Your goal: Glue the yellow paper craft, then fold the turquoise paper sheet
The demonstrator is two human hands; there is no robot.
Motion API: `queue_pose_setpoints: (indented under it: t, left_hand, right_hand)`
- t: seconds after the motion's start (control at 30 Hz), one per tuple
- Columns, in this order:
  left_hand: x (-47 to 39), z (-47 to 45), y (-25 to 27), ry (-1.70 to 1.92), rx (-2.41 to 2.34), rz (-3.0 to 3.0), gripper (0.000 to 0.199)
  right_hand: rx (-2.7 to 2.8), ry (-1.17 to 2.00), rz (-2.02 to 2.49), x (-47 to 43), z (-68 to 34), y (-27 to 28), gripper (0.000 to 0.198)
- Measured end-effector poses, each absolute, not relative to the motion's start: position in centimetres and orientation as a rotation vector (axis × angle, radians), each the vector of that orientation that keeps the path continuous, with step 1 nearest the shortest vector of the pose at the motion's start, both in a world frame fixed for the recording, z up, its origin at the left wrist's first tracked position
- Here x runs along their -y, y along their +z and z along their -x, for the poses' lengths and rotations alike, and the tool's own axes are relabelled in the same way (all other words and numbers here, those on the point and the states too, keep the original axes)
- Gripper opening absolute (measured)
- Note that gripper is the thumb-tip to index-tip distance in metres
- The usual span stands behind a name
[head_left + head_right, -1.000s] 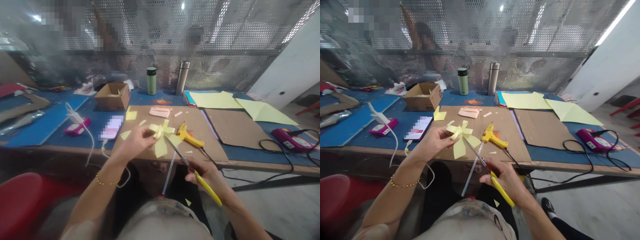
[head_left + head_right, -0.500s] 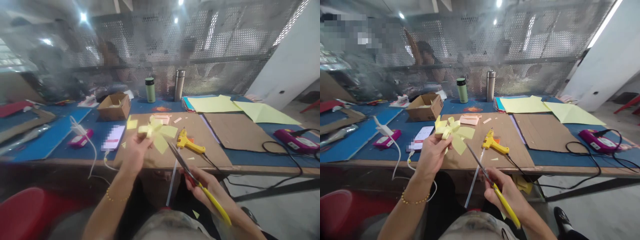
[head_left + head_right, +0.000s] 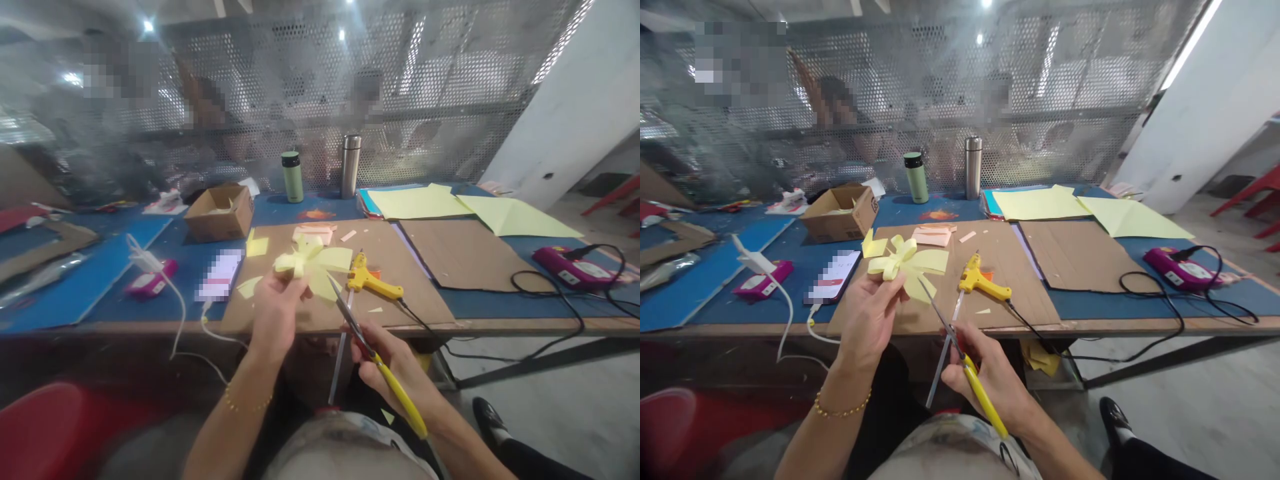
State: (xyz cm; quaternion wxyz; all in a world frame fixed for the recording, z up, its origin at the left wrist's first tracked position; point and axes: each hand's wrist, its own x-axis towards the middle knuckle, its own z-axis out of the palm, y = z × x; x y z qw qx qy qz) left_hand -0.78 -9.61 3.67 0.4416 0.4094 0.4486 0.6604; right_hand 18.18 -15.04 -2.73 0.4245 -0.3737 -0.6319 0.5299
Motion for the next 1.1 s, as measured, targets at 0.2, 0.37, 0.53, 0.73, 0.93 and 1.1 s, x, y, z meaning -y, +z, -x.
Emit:
queue_pose_setpoints:
  t: [0.2,0.37,0.53,0.73,0.93,1.1]
  left_hand:
    - [9.4,0.6,3.2,1.647,-1.099,-1.011,0.017]
    - [9.4,0.5,2.7,1.646,-1.094,-1.021,0.018]
    - [9.3,0.5,2.6,1.644,-1.1,-0.998,0.017]
    - [9.4,0.5,2.7,1.628,-1.084,-0.987,0.019]
    - [9.4,0.7,2.3,1.64,-1.102,-1.019,0.018]
    - [9.6,0.6,1.9,1.601,-1.103,-1.033,0.017]
  right_hand:
    - [1.61,1.245,0.947,14.9,-18.1,-2.5,0.075]
    - [1.622,1.167,0.974,14.8,-17.9,-2.7,0.078]
    - [1.642,1.114,1.014,14.6,-18.0,-3.0,0.078]
    - [1.655,1.102,1.041,14.4,-18.5,-3.1,0.07]
    - [1.659,1.166,0.974,14.5,-18.4,-3.0,0.074]
    - [1.613,1.209,0.945,14.5,-18.2,-3.0,0.073]
